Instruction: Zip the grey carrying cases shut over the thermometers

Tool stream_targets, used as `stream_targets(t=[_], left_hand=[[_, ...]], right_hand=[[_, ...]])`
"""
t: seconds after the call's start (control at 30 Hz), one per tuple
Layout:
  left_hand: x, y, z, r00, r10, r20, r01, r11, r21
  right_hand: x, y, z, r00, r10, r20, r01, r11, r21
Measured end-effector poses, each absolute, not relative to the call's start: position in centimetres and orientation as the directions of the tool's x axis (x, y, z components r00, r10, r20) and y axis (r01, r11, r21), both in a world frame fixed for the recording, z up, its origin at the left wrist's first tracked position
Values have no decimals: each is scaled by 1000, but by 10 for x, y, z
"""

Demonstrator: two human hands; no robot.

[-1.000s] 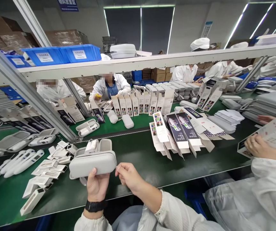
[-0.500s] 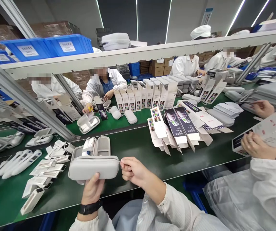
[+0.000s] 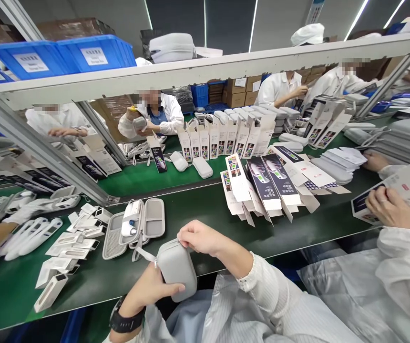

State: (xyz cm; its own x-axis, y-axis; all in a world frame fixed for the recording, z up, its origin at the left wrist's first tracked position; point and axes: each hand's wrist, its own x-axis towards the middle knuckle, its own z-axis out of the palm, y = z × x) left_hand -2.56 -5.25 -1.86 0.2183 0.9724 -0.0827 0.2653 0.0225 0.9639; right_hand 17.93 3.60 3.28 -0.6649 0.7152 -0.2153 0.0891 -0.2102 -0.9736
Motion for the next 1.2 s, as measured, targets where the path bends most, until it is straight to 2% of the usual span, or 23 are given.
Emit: stream_targets(t=[0.1, 0.17, 0.23, 0.27, 0.33, 0.4, 0.43, 0.5, 0.57, 0.63, 0.73, 0.8, 0.9, 0.97, 1.07, 1.2], left_hand=[[-20, -55, -12, 263, 955, -137, 441, 8, 897], [-21, -55, -8, 274, 952, -139, 535, -31, 844], [-25, -52, -6, 313, 942, -119, 544, -75, 836], [-28, -49, -6, 332, 936, -116, 520, -79, 850], [-32, -45, -8, 317, 942, -109, 452, -49, 891], [-32, -39, -15, 198, 977, -82, 340, 10, 940], [-31, -36, -19, 102, 993, -67, 287, 35, 957], [-29, -28, -26, -103, 993, -51, 262, 76, 962], [-29, -22, -31, -264, 964, -38, 355, 134, 925], [-33, -19, -32, -328, 945, -20, 471, 181, 863], [-50, -25, -32, -375, 927, 4, 539, 214, 815], [-64, -32, -35, -471, 881, 46, 557, 257, 790], [-87, -39, -47, -677, 715, 174, 567, 356, 743], [-100, -38, -57, -721, 641, 261, 596, 382, 707], [-110, -32, -71, -661, 687, 303, 686, 390, 614], [-105, -21, -74, -676, 655, 338, 700, 426, 573]], right_hand=[[179, 28, 42, -715, 695, -84, 269, 162, -949], [176, 22, 45, -721, 691, 60, 349, 436, -829], [173, 19, 42, -718, 674, 172, 360, 572, -737], [172, 20, 38, -696, 690, 200, 349, 568, -745], [174, 25, 25, -580, 785, 218, 313, 462, -830], [175, 31, 7, -464, 869, 170, 224, 301, -927], [175, 34, -3, -473, 874, 117, 154, 212, -965], [168, 38, -24, -615, 788, 8, -8, 4, -1000], [155, 44, -43, -715, 696, -66, -128, -224, -966], [137, 61, -55, -674, 728, -126, -178, -325, -929], [110, 113, -56, -458, 866, -203, -102, -278, -955], [94, 158, -48, -291, 934, -208, -33, -228, -973], [72, 207, -38, -100, 980, -175, 25, -173, -985], [58, 213, -39, -7, 991, -136, 78, -135, -988], [46, 182, -56, 28, 995, -94, 175, -97, -980], [43, 133, -83, -118, 986, -116, 279, -80, -957]])
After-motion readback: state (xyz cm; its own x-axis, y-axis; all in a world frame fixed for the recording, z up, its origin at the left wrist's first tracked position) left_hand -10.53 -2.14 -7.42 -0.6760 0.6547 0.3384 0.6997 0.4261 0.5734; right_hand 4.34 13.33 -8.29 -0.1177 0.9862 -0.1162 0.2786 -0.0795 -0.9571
